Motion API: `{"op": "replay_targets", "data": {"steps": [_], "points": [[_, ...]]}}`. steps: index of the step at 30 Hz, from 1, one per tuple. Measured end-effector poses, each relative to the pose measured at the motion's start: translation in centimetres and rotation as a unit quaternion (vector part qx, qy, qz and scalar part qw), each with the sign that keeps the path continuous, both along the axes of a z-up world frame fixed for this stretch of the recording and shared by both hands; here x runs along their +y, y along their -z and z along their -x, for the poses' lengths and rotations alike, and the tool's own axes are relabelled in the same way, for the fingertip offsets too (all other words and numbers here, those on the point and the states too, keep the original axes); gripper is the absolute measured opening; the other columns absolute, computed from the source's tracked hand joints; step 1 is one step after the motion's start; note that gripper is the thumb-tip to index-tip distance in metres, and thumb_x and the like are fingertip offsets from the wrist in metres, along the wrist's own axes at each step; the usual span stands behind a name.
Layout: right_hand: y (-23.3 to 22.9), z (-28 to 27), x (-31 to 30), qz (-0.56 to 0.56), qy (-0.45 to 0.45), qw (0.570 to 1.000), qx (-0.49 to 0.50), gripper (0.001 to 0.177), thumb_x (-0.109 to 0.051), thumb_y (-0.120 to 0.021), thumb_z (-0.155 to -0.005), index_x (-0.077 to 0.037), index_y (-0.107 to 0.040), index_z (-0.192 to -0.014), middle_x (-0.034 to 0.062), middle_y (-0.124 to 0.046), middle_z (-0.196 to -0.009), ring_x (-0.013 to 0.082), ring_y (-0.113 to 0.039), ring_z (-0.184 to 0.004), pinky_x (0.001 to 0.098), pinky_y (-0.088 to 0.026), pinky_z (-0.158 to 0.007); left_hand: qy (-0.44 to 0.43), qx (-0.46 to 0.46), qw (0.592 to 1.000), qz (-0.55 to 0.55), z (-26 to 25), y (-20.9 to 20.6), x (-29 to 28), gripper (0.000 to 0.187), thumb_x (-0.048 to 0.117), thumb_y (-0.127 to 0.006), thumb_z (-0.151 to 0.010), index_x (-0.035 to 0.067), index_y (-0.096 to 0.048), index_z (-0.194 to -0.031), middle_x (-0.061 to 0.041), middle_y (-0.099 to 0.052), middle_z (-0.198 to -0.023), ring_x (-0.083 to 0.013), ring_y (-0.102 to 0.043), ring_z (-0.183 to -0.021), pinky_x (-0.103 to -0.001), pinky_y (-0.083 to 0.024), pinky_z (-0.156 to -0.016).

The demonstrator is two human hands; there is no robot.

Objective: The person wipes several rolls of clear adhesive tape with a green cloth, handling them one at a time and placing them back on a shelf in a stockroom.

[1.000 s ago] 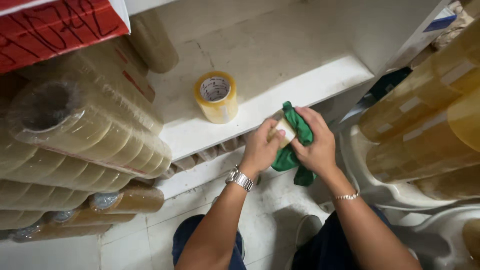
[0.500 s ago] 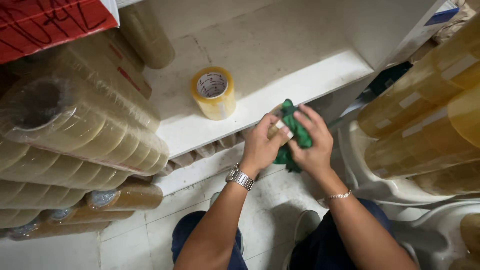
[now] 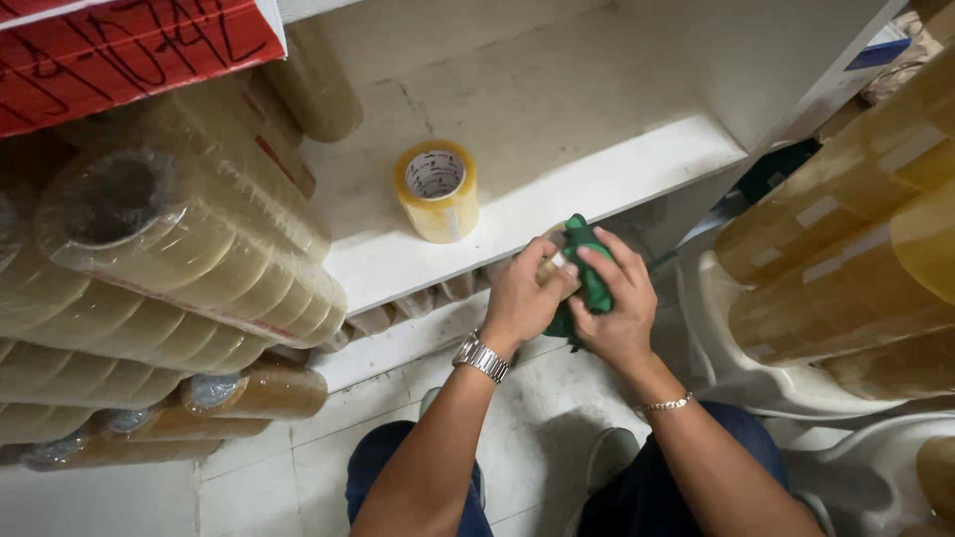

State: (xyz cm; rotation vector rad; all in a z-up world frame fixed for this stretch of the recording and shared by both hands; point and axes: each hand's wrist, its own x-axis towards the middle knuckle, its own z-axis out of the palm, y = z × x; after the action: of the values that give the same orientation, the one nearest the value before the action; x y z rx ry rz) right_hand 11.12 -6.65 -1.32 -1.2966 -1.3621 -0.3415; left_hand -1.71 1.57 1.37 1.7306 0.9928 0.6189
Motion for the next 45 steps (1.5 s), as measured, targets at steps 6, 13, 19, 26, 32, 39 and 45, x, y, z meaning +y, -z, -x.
{"op": "replay_targets", "data": {"steps": [6,13,19,26,32,39,45], "points": [[0.6,-1.0,0.3,0.047,-0.052,0.987,0.147,0.058,-0.007,-0.076,-0.077,-0.004,-0.063,-0.133,0.0241,-0.064,-0.135,0.0418,-0.064,-0.122,0.0552,-0.046,-0.104,0.014,-0.035,0.999,-0.033,-0.1,0.6,0.0,0.026,0.043,-0.077,-0.08,0.021,-0.069,-0.091,-0.006,-0.069,-0.069,-0.0263,-0.07,-0.071,-0.035,-0.052,-0.064],[0.7,-1.4,-0.6,0.044,-0.019,0.992,0.113,0.055,-0.016,-0.08,-0.084,-0.005,-0.064,-0.135,0.0248,-0.063,-0.134,0.0457,-0.064,-0.12,0.0578,-0.047,-0.101,0.035,-0.047,0.998,-0.03,-0.7,1.6,-0.3,0.026,0.044,-0.075,-0.082,0.02,-0.068,-0.091,-0.007,-0.067,-0.067,-0.0257,-0.068,-0.068,-0.035,-0.051,-0.061],[0.9,-0.8,-0.3,0.022,0.042,0.998,-0.046,0.056,-0.001,-0.08,-0.072,-0.014,-0.073,-0.126,0.0193,-0.064,-0.137,0.0418,-0.069,-0.113,0.051,-0.053,-0.097,0.009,-0.005,1.0,-0.014,-0.9,1.8,0.3,0.026,0.046,-0.072,-0.081,0.023,-0.068,-0.09,-0.006,-0.064,-0.063,-0.0283,-0.069,-0.069,-0.038,-0.051,-0.061],[2.6,-2.8,0.2,0.056,-0.063,0.982,0.169,0.061,-0.006,-0.075,-0.078,-0.003,-0.061,-0.138,0.0249,-0.062,-0.135,0.0371,-0.061,-0.121,0.0533,-0.046,-0.106,0.033,-0.058,0.997,-0.03,-0.4,0.3,-0.1,0.029,0.045,-0.078,-0.076,0.018,-0.066,-0.078,-0.007,-0.06,-0.053,-0.0198,-0.062,-0.056,-0.029,-0.044,-0.052],[2.1,-3.6,0.0,0.06,-0.084,0.975,0.197,0.06,-0.017,-0.08,-0.085,-0.006,-0.062,-0.141,0.0184,-0.065,-0.131,0.0297,-0.063,-0.115,0.0478,-0.05,-0.101,0.027,-0.079,0.997,-0.005,-1.2,0.6,-0.9,0.034,0.047,-0.078,-0.08,0.016,-0.066,-0.075,-0.005,-0.059,-0.051,-0.0156,-0.057,-0.052,-0.026,-0.043,-0.049],[0.3,-1.7,-0.1,-0.012,0.027,0.998,-0.057,0.035,-0.013,-0.08,-0.087,-0.014,-0.077,-0.122,0.0188,-0.07,-0.128,0.0424,-0.072,-0.103,0.0515,-0.055,-0.085,0.009,-0.044,0.999,-0.009,-1.6,2.4,-0.1,0.037,0.055,-0.074,-0.084,0.02,-0.065,-0.077,-0.002,-0.056,-0.052,-0.019,-0.059,-0.054,-0.03,-0.044,-0.053],[0.3,-1.7,0.2,0.002,-0.013,0.996,0.087,0.048,-0.016,-0.085,-0.087,-0.004,-0.068,-0.13,0.0231,-0.068,-0.126,0.0415,-0.069,-0.113,0.0516,-0.052,-0.097,0.014,-0.053,0.998,-0.024,-1.2,0.2,-0.3,0.038,0.053,-0.077,-0.08,0.018,-0.065,-0.074,-0.003,-0.055,-0.05,-0.0183,-0.058,-0.053,-0.029,-0.043,-0.052]]}}
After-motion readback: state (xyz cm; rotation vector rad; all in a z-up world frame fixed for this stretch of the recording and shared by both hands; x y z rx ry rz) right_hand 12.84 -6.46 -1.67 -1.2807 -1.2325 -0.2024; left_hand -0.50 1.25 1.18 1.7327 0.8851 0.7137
